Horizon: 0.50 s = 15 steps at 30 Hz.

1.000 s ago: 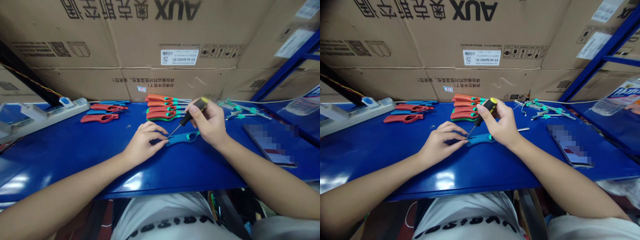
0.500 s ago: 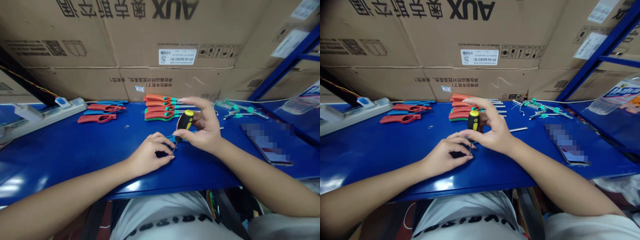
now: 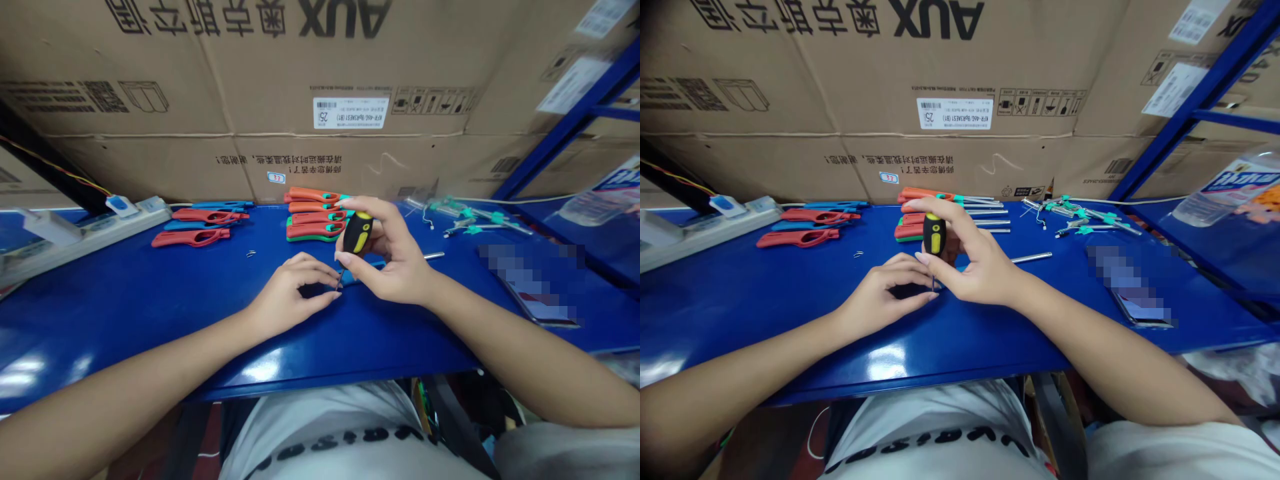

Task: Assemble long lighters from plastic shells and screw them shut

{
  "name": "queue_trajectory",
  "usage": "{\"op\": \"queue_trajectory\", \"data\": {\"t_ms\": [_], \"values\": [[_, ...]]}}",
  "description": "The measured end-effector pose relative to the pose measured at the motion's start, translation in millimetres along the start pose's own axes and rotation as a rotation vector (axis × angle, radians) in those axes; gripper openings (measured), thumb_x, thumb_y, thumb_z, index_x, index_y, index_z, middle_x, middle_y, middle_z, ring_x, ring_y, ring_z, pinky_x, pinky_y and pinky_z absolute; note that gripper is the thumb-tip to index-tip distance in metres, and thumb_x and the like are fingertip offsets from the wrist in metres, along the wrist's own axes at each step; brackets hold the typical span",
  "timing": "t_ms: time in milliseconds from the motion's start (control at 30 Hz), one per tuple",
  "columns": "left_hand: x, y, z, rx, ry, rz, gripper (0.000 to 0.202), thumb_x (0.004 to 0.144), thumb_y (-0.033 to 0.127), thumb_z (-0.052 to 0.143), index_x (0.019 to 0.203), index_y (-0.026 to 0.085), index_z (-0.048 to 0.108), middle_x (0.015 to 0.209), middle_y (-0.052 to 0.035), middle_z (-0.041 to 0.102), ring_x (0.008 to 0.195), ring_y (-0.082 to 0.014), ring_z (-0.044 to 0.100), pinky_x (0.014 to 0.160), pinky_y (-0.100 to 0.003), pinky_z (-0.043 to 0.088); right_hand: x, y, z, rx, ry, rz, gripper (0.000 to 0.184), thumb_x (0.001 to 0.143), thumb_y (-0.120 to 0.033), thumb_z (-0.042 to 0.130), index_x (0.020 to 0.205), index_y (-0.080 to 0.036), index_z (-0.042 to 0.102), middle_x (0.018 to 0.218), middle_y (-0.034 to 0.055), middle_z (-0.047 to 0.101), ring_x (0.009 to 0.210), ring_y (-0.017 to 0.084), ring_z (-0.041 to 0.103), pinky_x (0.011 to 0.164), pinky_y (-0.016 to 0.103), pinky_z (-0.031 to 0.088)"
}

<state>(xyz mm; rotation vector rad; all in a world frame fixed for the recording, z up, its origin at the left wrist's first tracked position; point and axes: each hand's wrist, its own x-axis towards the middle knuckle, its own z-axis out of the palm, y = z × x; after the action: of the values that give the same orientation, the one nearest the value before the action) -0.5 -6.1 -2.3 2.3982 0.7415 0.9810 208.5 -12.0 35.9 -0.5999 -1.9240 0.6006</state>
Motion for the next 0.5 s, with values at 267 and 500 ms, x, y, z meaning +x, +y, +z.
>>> {"op": "queue_trajectory", "data": {"t_ms": [267, 500], "values": [[-1, -13, -1.6, 0.181, -0.074, -0.131, 0.053, 0.079, 0.044, 0.081, 0.125, 0.022, 0.065, 0.122, -0.0082, 0.071, 0.114, -0.0294, 0.061, 0.099, -0.048, 0.049, 0, 9, 3, -0.058, 0.144, -0.028, 0.056, 0.091, -0.029, 0.067, 0.141, -0.038, 0.043, 0.142, 0.0052, 0.056, 0.087, 0.016, 0.070, 0.063, 0.027, 0.061], [-1, -14, 1.3, 0.168, -0.128, -0.096, 0.039, 0.087, 0.034, 0.074, 0.123, 0.023, 0.065, 0.121, -0.0070, 0.072, 0.113, -0.0283, 0.062, 0.100, -0.047, 0.048, -1, 14, 4, -0.082, 0.115, -0.007, 0.056, 0.092, -0.030, 0.066, 0.142, -0.037, 0.042, 0.132, 0.0058, 0.062, 0.083, 0.016, 0.069, 0.060, 0.026, 0.060]]}}
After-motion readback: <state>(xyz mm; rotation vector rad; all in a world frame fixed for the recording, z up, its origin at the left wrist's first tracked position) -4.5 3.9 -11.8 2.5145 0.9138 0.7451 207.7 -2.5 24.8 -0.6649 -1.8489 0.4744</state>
